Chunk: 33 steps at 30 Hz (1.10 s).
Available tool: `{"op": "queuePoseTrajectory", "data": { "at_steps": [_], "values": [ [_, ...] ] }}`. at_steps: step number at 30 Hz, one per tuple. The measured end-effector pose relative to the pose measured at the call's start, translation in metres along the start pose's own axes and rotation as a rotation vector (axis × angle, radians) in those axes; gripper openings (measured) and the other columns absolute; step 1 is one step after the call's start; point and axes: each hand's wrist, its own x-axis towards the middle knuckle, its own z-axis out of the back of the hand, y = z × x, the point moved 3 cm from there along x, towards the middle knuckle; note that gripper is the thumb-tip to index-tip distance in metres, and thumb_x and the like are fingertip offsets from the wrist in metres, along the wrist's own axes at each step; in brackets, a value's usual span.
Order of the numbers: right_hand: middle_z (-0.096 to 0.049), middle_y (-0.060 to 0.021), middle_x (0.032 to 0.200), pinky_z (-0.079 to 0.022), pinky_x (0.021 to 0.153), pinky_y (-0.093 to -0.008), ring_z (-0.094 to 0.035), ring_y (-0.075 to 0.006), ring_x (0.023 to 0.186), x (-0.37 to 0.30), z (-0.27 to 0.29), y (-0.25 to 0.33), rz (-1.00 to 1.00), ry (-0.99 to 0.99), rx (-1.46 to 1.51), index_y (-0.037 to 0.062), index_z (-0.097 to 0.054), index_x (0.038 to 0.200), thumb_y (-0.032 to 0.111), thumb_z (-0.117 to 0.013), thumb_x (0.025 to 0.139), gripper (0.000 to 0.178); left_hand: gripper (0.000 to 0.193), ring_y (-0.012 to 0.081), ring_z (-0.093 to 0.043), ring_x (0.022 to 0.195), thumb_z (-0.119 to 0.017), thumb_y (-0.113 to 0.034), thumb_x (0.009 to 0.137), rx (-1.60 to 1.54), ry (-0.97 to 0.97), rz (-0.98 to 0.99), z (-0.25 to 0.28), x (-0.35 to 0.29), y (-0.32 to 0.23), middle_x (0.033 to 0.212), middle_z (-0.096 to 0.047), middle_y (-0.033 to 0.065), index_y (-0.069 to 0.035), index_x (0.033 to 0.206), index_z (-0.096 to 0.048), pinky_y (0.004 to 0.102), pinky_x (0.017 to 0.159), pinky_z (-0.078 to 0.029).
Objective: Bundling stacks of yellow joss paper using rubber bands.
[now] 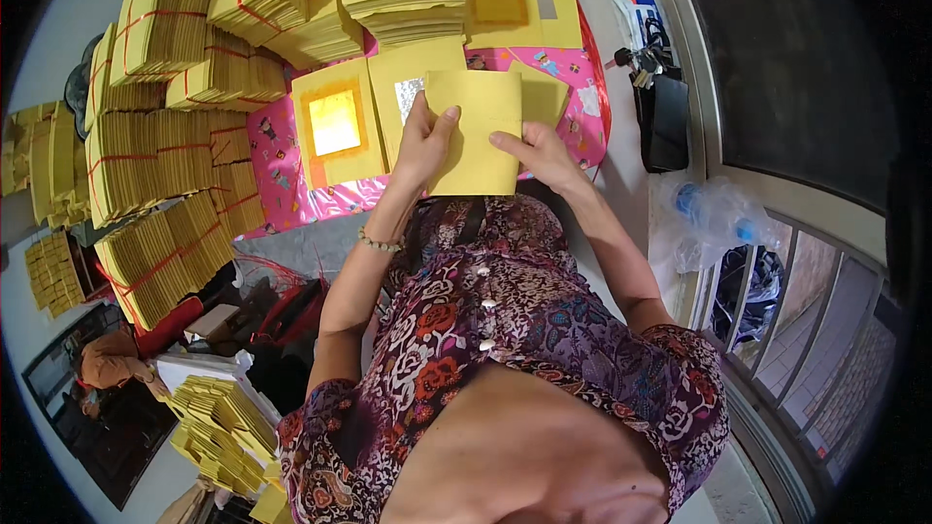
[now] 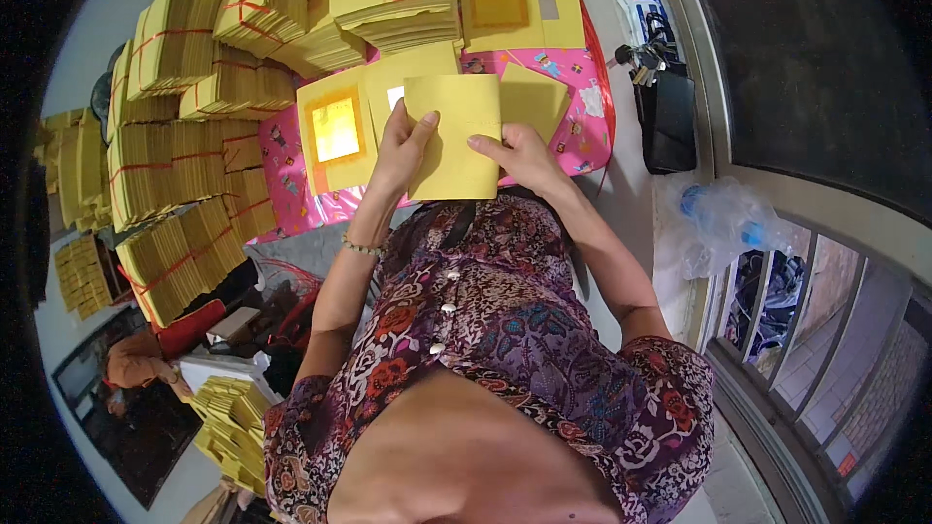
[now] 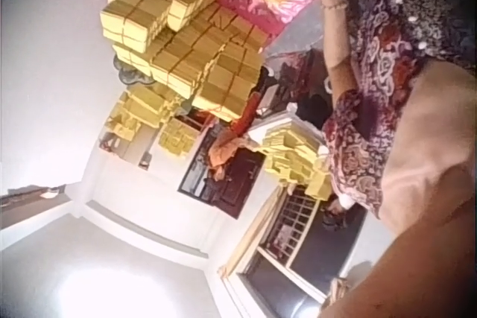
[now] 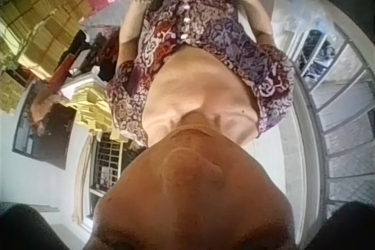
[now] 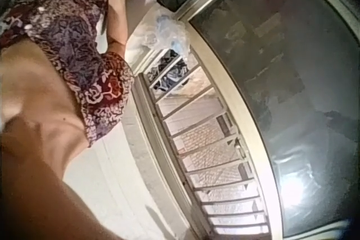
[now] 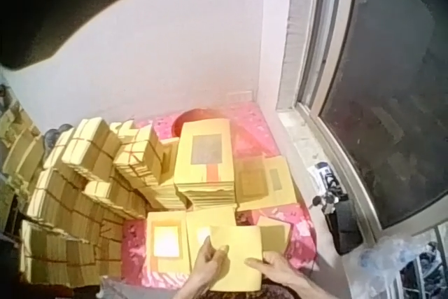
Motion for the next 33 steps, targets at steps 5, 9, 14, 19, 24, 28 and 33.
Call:
{"op": "queuePoseTrajectory", "data": {
  "at_steps": [5, 9, 14, 19, 24, 28, 33],
  "values": [
    [-0.068, -0.0044, 0.092, -0.053, 0.063, -0.0237, -0.065, -0.0096, 0.077, -0.007, 0.0, -0.005, -0.227, 0.059, -0.175, 0.0011, -0.063, 0.111, 0.027, -0.06, 0.093, 0.031, 0.035, 0.0131, -0.056, 0.093, -0.052, -0.01, 0.096, 0.013, -0.062, 0.016, 0.007, 0.001, -0.006, 0.106, -0.06, 0.0086, 0.0, 0.127, -0.041, 0.0268, 0.08, -0.046],
    [-0.068, -0.0055, 0.095, -0.054, 0.064, -0.0241, -0.065, -0.0099, 0.078, -0.01, -0.002, -0.01, -0.148, 0.046, -0.078, 0.0009, -0.062, 0.113, 0.026, -0.061, 0.093, 0.032, 0.032, 0.0104, -0.054, 0.084, -0.053, -0.011, 0.096, 0.116, -0.084, -0.178, 0.006, 0.006, 0.001, 0.097, -0.059, 0.0064, 0.0, 0.124, -0.042, 0.0246, 0.071, -0.046],
    [-0.067, -0.0072, 0.101, -0.054, 0.066, -0.0246, -0.066, -0.0123, 0.082, -0.016, -0.005, -0.013, -0.174, 0.0, 0.01, -0.0008, -0.06, 0.114, 0.022, -0.062, 0.092, 0.032, 0.029, 0.0081, -0.051, 0.072, -0.052, -0.012, 0.096, 0.228, -0.149, -0.038, 0.015, 0.004, -0.005, 0.088, -0.056, 0.0047, -0.001, 0.121, -0.043, 0.0232, 0.06, -0.043],
    [-0.067, -0.0021, 0.094, -0.053, 0.068, -0.022, -0.065, -0.0089, 0.079, -0.006, 0.007, -0.006, -0.035, -0.072, 0.141, 0.0022, -0.062, 0.113, 0.026, -0.057, 0.095, 0.03, 0.028, 0.007, -0.049, 0.07, -0.051, -0.012, 0.097, 0.113, -0.073, -0.065, 0.007, -0.006, -0.005, 0.086, -0.056, 0.0039, -0.001, 0.122, -0.043, 0.0235, 0.059, -0.041],
    [-0.067, -0.0018, 0.09, -0.051, 0.062, -0.0201, -0.064, -0.006, 0.077, 0.0, 0.017, -0.009, -0.004, -0.178, -0.019, 0.0024, -0.064, 0.109, 0.028, -0.057, 0.095, 0.03, 0.036, 0.0131, -0.057, 0.093, -0.053, -0.013, 0.097, 0.073, 0.081, -0.092, 0.0, -0.009, 0.006, 0.107, -0.06, 0.0094, -0.001, 0.128, -0.04, 0.0273, 0.079, -0.047],
    [-0.064, 0.0023, 0.08, -0.042, 0.049, -0.018, -0.057, -0.002, 0.064, -0.008, 0.013, -0.018, -0.069, -0.248, 0.219, 0.0027, -0.065, 0.103, 0.027, -0.059, 0.094, 0.027, 0.037, 0.0136, -0.055, 0.094, -0.053, -0.013, 0.097, 0.041, 0.09, 0.008, -0.002, -0.011, 0.017, 0.109, -0.058, 0.0105, 0.003, 0.128, -0.039, 0.0273, 0.081, -0.046],
    [-0.065, -0.0026, 0.095, -0.053, 0.065, -0.0234, -0.063, -0.0085, 0.076, -0.014, 0.03, -0.044, -0.105, -0.331, 0.102, 0.0061, -0.059, 0.118, 0.032, -0.056, 0.095, 0.035, 0.049, 0.0138, -0.055, 0.092, -0.056, -0.016, 0.096, 0.201, 0.172, 0.152, -0.011, -0.003, 0.023, 0.105, -0.059, 0.0118, 0.009, 0.132, -0.034, 0.0268, 0.078, -0.047]
  ]
}}
